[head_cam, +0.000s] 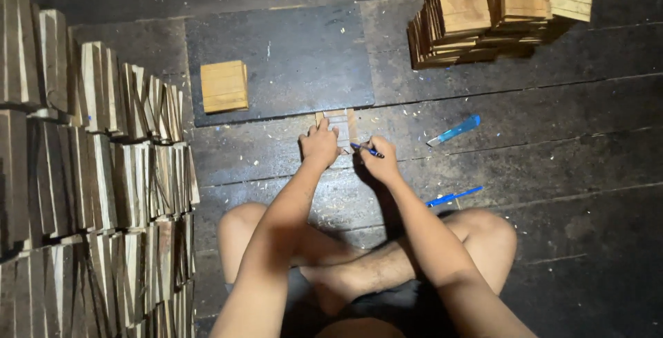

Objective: Marking wooden blocks using a pen and a template jig while sitting on the floor.

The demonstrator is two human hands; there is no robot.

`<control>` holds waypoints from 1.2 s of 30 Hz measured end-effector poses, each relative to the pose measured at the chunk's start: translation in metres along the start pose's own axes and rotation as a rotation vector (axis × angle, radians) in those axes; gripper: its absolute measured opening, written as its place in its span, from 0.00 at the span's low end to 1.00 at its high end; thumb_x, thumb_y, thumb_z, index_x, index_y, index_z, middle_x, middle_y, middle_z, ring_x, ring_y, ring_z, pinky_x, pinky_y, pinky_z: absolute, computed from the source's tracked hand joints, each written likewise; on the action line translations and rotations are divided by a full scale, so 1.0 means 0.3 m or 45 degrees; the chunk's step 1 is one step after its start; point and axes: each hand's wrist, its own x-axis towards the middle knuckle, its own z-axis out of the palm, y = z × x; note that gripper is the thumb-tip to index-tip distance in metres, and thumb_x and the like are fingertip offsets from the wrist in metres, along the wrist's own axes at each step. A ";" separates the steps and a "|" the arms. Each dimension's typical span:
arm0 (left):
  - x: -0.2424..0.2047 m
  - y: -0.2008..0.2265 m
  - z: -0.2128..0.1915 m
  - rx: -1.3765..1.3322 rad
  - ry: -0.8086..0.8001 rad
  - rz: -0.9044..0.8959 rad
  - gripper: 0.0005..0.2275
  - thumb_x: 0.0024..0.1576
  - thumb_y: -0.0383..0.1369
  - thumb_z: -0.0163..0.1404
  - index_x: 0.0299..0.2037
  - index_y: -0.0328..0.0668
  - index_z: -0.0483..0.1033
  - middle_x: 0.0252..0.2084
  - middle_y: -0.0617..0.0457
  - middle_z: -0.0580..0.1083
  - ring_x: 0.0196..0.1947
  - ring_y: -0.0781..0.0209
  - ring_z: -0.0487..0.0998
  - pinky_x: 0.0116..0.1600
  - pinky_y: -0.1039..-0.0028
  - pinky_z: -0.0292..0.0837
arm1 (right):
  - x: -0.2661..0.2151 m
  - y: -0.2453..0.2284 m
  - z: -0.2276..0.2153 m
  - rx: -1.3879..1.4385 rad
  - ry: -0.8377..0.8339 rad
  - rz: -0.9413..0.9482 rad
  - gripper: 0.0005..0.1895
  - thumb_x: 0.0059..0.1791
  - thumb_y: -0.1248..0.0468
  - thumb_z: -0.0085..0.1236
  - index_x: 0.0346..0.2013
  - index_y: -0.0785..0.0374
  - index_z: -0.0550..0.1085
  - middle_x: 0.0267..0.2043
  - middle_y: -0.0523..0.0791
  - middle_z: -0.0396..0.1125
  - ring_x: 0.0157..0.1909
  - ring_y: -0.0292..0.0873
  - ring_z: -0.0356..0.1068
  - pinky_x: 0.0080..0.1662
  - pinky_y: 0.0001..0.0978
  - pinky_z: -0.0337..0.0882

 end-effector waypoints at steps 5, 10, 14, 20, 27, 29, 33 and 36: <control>0.009 0.013 0.021 0.009 -0.025 -0.010 0.26 0.56 0.45 0.59 0.65 0.56 0.72 0.70 0.54 0.59 0.65 0.41 0.64 0.60 0.39 0.63 | 0.154 -0.079 0.014 0.010 0.107 -0.050 0.15 0.43 0.66 0.65 0.21 0.61 0.64 0.21 0.52 0.63 0.29 0.56 0.68 0.35 0.40 0.67; 0.020 0.000 0.012 -0.001 -0.025 -0.020 0.25 0.55 0.43 0.60 0.64 0.55 0.73 0.70 0.53 0.59 0.66 0.40 0.65 0.60 0.38 0.64 | 0.191 -0.063 0.056 0.132 0.086 -0.183 0.13 0.43 0.70 0.64 0.23 0.62 0.65 0.24 0.53 0.66 0.31 0.57 0.70 0.37 0.42 0.69; 0.027 0.000 -0.008 0.003 -0.023 -0.026 0.25 0.55 0.43 0.59 0.65 0.56 0.72 0.70 0.54 0.59 0.66 0.41 0.65 0.60 0.39 0.64 | 0.032 -0.070 -0.007 0.109 -0.023 -0.223 0.14 0.44 0.68 0.63 0.23 0.59 0.64 0.23 0.52 0.62 0.30 0.58 0.68 0.37 0.43 0.68; 0.028 -0.005 0.029 0.001 0.029 -0.006 0.25 0.55 0.44 0.59 0.64 0.55 0.73 0.70 0.53 0.59 0.65 0.40 0.65 0.59 0.39 0.63 | -0.078 -0.112 -0.087 0.117 -0.042 -0.068 0.11 0.41 0.73 0.64 0.23 0.65 0.68 0.27 0.56 0.71 0.35 0.59 0.75 0.39 0.44 0.72; 0.031 0.006 0.099 -0.052 0.259 0.072 0.17 0.57 0.40 0.57 0.58 0.56 0.78 0.60 0.54 0.65 0.61 0.48 0.68 0.59 0.53 0.63 | 0.026 -0.216 -0.185 0.286 0.058 0.068 0.08 0.43 0.71 0.65 0.29 0.67 0.71 0.35 0.56 0.75 0.42 0.51 0.77 0.45 0.41 0.73; 0.020 0.041 0.164 -0.061 0.328 0.084 0.14 0.59 0.38 0.55 0.54 0.55 0.80 0.55 0.54 0.68 0.58 0.50 0.70 0.56 0.58 0.63 | 0.063 -0.233 -0.194 0.288 0.057 0.081 0.08 0.43 0.71 0.65 0.30 0.65 0.72 0.35 0.54 0.75 0.42 0.48 0.76 0.46 0.39 0.73; -0.072 0.160 0.143 -0.031 0.428 0.104 0.16 0.56 0.30 0.53 0.53 0.31 0.78 0.55 0.25 0.68 0.56 0.28 0.71 0.54 0.51 0.63 | 0.201 -0.310 -0.155 0.267 -0.057 -0.035 0.09 0.43 0.73 0.67 0.29 0.67 0.72 0.35 0.54 0.76 0.40 0.48 0.76 0.45 0.37 0.73; -0.056 0.242 0.160 -0.029 0.251 -0.006 0.20 0.64 0.31 0.41 0.63 0.26 0.66 0.64 0.15 0.62 0.66 0.16 0.60 0.62 0.46 0.56 | 0.281 -0.286 -0.058 0.178 -0.256 -0.117 0.10 0.41 0.71 0.68 0.28 0.65 0.72 0.31 0.53 0.74 0.36 0.48 0.74 0.42 0.39 0.71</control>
